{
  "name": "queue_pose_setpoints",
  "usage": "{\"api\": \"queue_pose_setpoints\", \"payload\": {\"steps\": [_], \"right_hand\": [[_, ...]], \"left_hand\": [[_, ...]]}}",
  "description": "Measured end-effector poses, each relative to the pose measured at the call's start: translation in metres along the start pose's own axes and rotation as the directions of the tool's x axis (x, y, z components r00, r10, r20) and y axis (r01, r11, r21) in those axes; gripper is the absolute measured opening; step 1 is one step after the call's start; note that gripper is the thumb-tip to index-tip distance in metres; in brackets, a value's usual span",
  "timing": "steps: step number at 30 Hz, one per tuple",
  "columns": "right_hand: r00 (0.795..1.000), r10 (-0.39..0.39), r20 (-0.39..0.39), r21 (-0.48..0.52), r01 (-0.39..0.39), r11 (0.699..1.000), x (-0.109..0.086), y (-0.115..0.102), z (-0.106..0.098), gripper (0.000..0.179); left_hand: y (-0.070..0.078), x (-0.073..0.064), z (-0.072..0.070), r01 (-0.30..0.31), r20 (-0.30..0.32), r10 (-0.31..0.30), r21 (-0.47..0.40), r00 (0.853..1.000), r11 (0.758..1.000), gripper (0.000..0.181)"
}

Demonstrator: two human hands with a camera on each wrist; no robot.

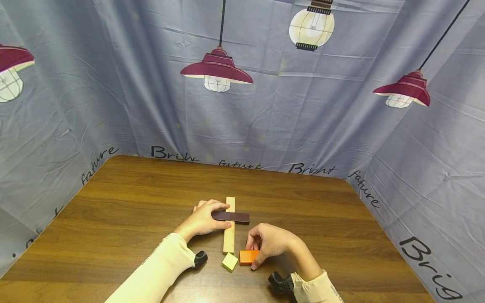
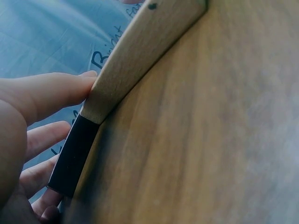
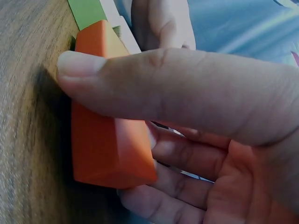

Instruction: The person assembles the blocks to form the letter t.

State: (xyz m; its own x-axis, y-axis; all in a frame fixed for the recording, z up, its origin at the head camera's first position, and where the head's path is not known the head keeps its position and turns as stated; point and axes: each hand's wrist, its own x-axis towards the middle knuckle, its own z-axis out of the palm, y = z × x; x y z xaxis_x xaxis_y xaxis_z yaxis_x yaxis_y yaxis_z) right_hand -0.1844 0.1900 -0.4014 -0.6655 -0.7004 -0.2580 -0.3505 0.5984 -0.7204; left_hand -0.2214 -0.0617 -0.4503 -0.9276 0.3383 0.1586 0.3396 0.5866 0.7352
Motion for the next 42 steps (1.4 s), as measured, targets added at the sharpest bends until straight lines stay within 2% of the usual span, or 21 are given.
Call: {"api": "queue_pose_setpoints", "payload": {"steps": [8, 22, 42], "right_hand": [[1.000, 0.007, 0.020, 0.000, -0.007, 1.000, -0.0001, -0.0008, 0.0003, 0.034], [0.999, -0.027, 0.025, -0.028, 0.027, 0.999, 0.0020, 0.0007, 0.0008, 0.034], [0.998, 0.049, 0.045, -0.044, -0.047, 0.998, 0.0001, -0.0020, 0.0048, 0.037]], "left_hand": [[-0.0011, 0.0000, 0.0018, 0.001, -0.007, -0.001, 0.002, 1.000, 1.000, 0.058], [-0.0024, 0.0008, 0.0018, -0.002, -0.007, 0.002, 0.008, 1.000, 1.000, 0.059], [-0.0004, -0.0007, 0.0019, -0.002, -0.006, 0.002, 0.000, 1.000, 1.000, 0.059]]}}
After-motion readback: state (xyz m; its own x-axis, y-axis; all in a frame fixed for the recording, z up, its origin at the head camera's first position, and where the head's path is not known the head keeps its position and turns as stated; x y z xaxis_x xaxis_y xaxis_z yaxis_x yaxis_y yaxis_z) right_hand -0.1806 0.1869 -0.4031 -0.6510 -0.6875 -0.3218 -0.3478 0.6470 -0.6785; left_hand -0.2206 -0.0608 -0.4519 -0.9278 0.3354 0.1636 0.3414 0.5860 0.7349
